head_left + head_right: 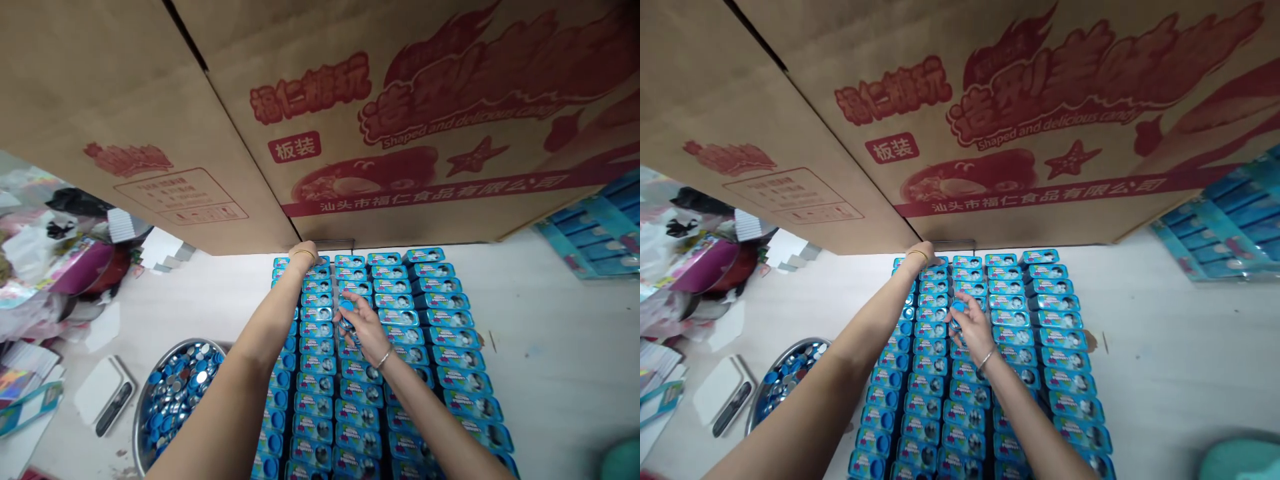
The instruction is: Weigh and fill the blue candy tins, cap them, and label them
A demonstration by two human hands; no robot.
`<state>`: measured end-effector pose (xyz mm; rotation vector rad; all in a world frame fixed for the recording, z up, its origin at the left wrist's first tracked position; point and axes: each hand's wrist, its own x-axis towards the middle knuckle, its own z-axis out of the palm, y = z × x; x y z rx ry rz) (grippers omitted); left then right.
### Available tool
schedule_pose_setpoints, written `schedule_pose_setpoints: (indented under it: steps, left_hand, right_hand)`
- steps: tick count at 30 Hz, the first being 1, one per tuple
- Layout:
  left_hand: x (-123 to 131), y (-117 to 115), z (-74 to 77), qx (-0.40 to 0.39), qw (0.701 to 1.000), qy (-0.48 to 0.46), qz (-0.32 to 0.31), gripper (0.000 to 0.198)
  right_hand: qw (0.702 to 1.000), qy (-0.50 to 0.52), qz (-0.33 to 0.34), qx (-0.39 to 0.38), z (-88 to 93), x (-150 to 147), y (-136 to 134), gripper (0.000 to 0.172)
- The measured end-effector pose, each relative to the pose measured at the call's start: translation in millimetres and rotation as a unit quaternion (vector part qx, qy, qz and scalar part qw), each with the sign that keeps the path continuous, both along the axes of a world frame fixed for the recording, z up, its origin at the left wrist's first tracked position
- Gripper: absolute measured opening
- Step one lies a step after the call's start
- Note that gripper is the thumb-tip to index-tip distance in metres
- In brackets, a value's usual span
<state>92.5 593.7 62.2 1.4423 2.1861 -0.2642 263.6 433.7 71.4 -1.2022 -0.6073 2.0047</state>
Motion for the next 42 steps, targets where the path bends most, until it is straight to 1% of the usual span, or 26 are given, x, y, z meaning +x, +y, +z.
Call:
schedule_pose_setpoints:
  steps: [2,3,5,6,7,8,9,10,11,12,13,15,17,18,21,24,27,29,31,34,36,38,39,40,41,42]
  left_hand:
    - [4.1,-4.4,7.1,0.015,1.000,0.004,-0.006,0.044]
    - [7.0,-10.9,11.2,0.028,1.000,0.004,-0.011,0.042]
    - [14.0,-33.1,18.5,0.062,0.998,-0.007,-0.031,0.038]
    - [17.8,-48.1,21.1,0.077,0.995,-0.045,-0.047,0.036]
    - [21.5,-64.6,22.7,0.086,0.989,-0.105,-0.064,0.034]
    - [25.0,-81.4,23.3,0.084,0.973,-0.200,-0.081,0.033]
    - [28.1,-97.3,22.9,0.066,0.947,-0.303,-0.088,0.031]
    - [30.6,-110.8,21.7,0.043,0.916,-0.390,-0.083,0.028]
    - [32.1,-121.0,19.9,0.027,0.887,-0.455,-0.068,0.025]
    - [32.5,-127.2,17.7,0.026,0.875,-0.482,-0.046,0.021]
    - [31.7,-129.2,15.4,0.045,0.882,-0.468,-0.025,0.017]
    - [26.5,-121.9,10.9,0.114,0.926,-0.360,0.009,0.010]
    - [18.5,-104.7,6.9,0.160,0.960,-0.229,0.026,0.006]
    - [14.4,-94.6,5.0,0.161,0.970,-0.181,0.031,0.005]
    - [5.5,-65.2,-0.8,0.113,0.987,-0.110,0.029,0.008]
    - [2.3,-41.8,-6.9,0.041,0.997,-0.061,0.015,0.018]
    - [1.1,-27.1,-11.2,-0.008,0.999,-0.034,0.004,0.028]
    - [0.3,-23.6,-11.1,-0.020,0.999,-0.025,0.002,0.031]
    - [-0.4,-25.2,-7.6,-0.013,1.000,-0.021,0.004,0.033]
    - [1.3,-35.8,4.2,0.021,0.999,-0.027,0.007,0.036]
    - [5.5,-49.4,14.3,0.055,0.998,-0.044,0.001,0.035]
    - [12.3,-70.1,23.1,0.087,0.993,-0.075,-0.018,0.028]
    - [16.4,-83.2,26.0,0.098,0.989,-0.108,-0.040,0.023]
    - [20.7,-97.5,27.8,0.106,0.979,-0.161,-0.071,0.019]
    - [24.7,-112.4,28.4,0.113,0.960,-0.233,-0.106,0.016]
    - [28.4,-126.9,28.1,0.122,0.930,-0.319,-0.136,0.016]
  right_hand:
    - [1.000,-0.012,-0.007,0.003,0.5,-1.1,1.2,0.069]
    - [1.000,-0.017,-0.011,0.006,0.5,-1.2,1.6,0.073]
    - [0.999,-0.022,-0.018,0.017,-0.5,-0.9,1.9,0.080]
    - [0.999,-0.025,-0.019,0.024,-1.5,-0.5,1.7,0.081]
    - [0.999,-0.027,-0.020,0.030,-2.9,-0.2,1.3,0.082]
    - [0.999,-0.029,-0.020,0.034,-4.3,-0.1,0.7,0.083]
    - [0.999,-0.032,-0.021,0.036,-5.7,-0.3,-0.1,0.084]
    - [0.999,-0.035,-0.021,0.034,-6.8,-0.6,-1.0,0.085]
    - [0.999,-0.035,-0.023,0.029,-7.4,-1.2,-1.9,0.085]
    - [0.999,-0.026,-0.025,0.018,-7.6,-1.7,-2.8,0.082]
    - [1.000,-0.006,-0.029,0.001,-7.2,-2.0,-3.6,0.076]
    - [0.996,0.061,-0.044,-0.045,-5.5,-1.6,-4.4,0.052]
    - [0.986,0.125,-0.068,-0.086,-3.4,0.4,-4.3,0.029]
    - [0.982,0.140,-0.079,-0.097,-2.6,1.7,-3.9,0.024]
    - [0.981,0.135,-0.090,-0.107,-0.6,6.0,-2.4,0.024]
    - [0.984,0.121,-0.078,-0.104,1.1,9.5,-1.1,0.029]
    - [0.987,0.124,-0.059,-0.081,2.4,12.0,0.0,0.036]
    - [0.988,0.133,-0.047,-0.066,3.2,12.7,0.1,0.038]
    - [0.988,0.141,-0.037,-0.059,4.9,12.7,-0.8,0.038]
    - [0.988,0.144,-0.026,-0.050,9.9,12.3,-4.5,0.040]
    - [0.989,0.140,-0.025,-0.049,14.0,13.4,-8.2,0.041]
    - [0.989,0.139,-0.021,-0.055,16.6,15.9,-11.7,0.042]
    - [0.988,0.142,-0.016,-0.059,17.1,17.3,-13.2,0.042]
    - [0.987,0.149,-0.009,-0.062,17.0,18.6,-14.4,0.042]
    - [0.985,0.157,-0.001,-0.066,16.4,19.5,-15.2,0.042]
    - [0.984,0.164,0.005,-0.070,15.3,19.7,-15.7,0.041]
